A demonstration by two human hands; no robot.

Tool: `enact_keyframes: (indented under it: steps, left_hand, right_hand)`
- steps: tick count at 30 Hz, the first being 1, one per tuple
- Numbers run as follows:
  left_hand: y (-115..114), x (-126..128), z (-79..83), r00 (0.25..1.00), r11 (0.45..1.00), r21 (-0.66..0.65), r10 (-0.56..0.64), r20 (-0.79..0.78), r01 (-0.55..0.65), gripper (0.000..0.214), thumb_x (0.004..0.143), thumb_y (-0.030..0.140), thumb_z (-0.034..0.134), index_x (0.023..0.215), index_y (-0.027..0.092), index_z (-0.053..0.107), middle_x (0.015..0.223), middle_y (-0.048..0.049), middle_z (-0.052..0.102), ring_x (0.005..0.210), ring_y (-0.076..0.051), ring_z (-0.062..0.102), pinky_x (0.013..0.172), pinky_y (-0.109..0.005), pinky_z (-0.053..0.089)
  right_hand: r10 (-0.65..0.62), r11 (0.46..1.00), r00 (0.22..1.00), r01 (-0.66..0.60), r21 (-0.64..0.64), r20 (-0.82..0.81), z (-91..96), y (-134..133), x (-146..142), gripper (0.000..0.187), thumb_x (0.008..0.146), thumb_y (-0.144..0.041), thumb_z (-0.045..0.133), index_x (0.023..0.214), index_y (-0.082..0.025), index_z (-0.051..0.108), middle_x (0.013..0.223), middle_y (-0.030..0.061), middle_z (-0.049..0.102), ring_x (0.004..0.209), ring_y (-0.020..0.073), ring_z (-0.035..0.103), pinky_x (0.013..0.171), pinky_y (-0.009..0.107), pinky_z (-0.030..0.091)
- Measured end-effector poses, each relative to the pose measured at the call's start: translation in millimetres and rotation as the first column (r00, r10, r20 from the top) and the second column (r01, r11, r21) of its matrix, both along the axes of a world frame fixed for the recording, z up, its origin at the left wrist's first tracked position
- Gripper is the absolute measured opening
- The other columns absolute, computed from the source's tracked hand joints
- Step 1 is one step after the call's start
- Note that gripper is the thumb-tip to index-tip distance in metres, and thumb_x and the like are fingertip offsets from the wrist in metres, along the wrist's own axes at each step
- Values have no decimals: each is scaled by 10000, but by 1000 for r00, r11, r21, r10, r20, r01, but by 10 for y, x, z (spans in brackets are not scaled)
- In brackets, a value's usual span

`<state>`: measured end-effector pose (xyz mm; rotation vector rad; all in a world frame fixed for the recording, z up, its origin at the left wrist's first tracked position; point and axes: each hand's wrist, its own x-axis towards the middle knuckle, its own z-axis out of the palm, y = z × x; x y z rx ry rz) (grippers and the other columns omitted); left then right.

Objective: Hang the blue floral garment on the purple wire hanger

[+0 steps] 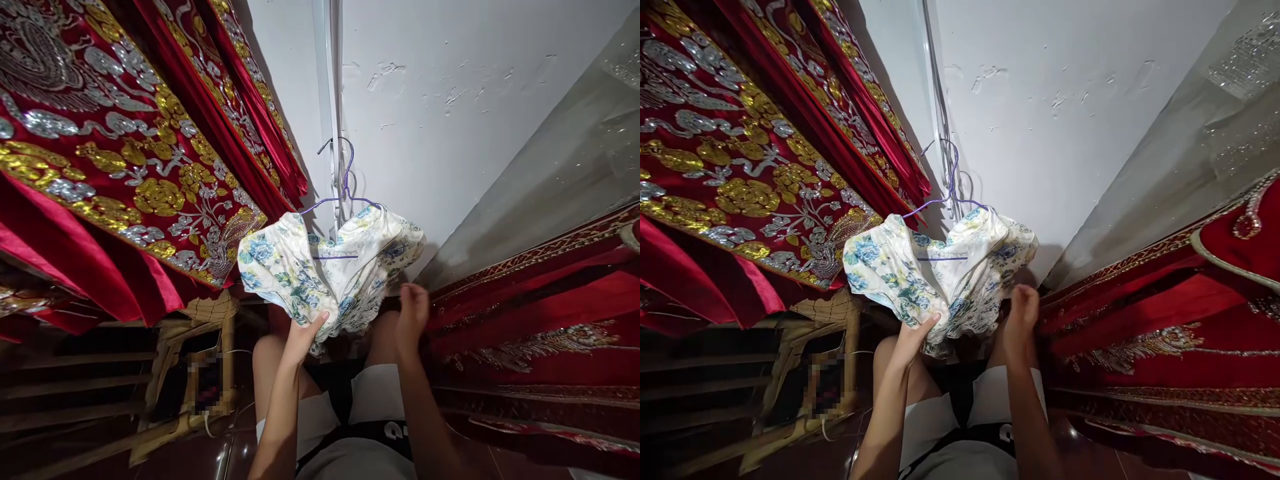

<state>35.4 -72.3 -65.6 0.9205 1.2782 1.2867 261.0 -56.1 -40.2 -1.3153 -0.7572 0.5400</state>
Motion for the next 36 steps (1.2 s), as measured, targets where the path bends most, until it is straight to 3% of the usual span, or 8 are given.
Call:
enact_keyframes:
  steps: [2, 4, 7, 18, 21, 25, 30, 36]
  left_hand:
    - [-30, 65, 29, 1000, 1000, 12, -8, -30, 8, 603, 658, 455, 876, 1146, 147, 703, 1251, -152, 729, 1227, -322, 668, 1156, -476, 449]
    - [-51, 87, 55, 998, 999, 24, -26, -63, 27, 565, 678, 461, 861, 1118, 143, 705, 1214, -148, 741, 1181, -315, 688, 1134, -467, 471]
    - [-76, 59, 66, 995, 999, 40, -26, -95, 30, 556, 712, 467, 839, 1141, 142, 697, 1206, -146, 741, 1155, -308, 697, 1124, -460, 479]
    - [-194, 75, 105, 976, 988, 76, -118, -184, 134, 490, 787, 470, 792, 1144, 141, 723, 1189, -147, 752, 1144, -304, 702, 1075, -452, 520]
    - [-233, 105, 73, 923, 965, 227, 205, -327, -134, 452, 836, 468, 753, 1144, 142, 696, 1136, -142, 729, 1142, -301, 679, 1049, -442, 522]
    - [-284, 205, 52, 651, 710, 589, 662, -372, -386, 515, 881, 356, 728, 1342, 189, 573, 1363, -168, 567, 1347, -295, 526, 1135, -435, 432]
    - [-200, 388, 99, 800, 867, 486, 210, -562, 114, 227, 975, 313, 564, 1168, 223, 639, 1168, -115, 668, 1138, -267, 626, 1011, -416, 484]
    - [-107, 480, 72, 740, 886, 411, 128, -660, 214, 222, 1023, 279, 414, 944, 218, 613, 913, -65, 675, 906, -236, 616, 873, -374, 447]
  right_hand:
    - [430, 897, 902, -422, -134, 36, -57, -106, -180, 315, 963, -492, 538, 822, -238, 658, 786, 46, 667, 772, 215, 627, 765, 338, 509]
    - [742, 658, 670, -717, -230, 33, -48, -153, -310, 362, 965, -487, 564, 714, -242, 656, 664, 36, 652, 690, 215, 630, 715, 329, 509]
    - [853, 507, 521, -809, -299, 36, -12, -141, -406, 415, 987, -499, 546, 684, -227, 625, 610, 20, 639, 629, 186, 609, 657, 302, 474]
    - [783, 613, 621, -760, -216, 38, 30, -144, -448, 422, 983, -350, 502, 584, -215, 499, 563, -9, 543, 567, 134, 509, 596, 270, 393]
    - [756, 643, 654, -745, -180, -5, 49, -150, -466, 412, 941, -315, 518, 542, -213, 500, 532, -7, 538, 539, 125, 488, 574, 263, 383]
    - [760, 623, 641, -765, -161, -105, 101, -184, -509, 349, 891, -323, 557, 566, -199, 585, 496, -3, 568, 481, 112, 458, 516, 252, 349]
    - [742, 601, 604, -792, -112, -292, 162, -233, -629, 280, 839, -390, 592, 638, -198, 619, 434, -18, 566, 382, 96, 388, 434, 246, 300]
    - [741, 606, 608, -788, -105, -284, 401, -52, -599, 274, 813, -383, 598, 623, -187, 619, 422, -22, 549, 373, 85, 385, 414, 237, 281]
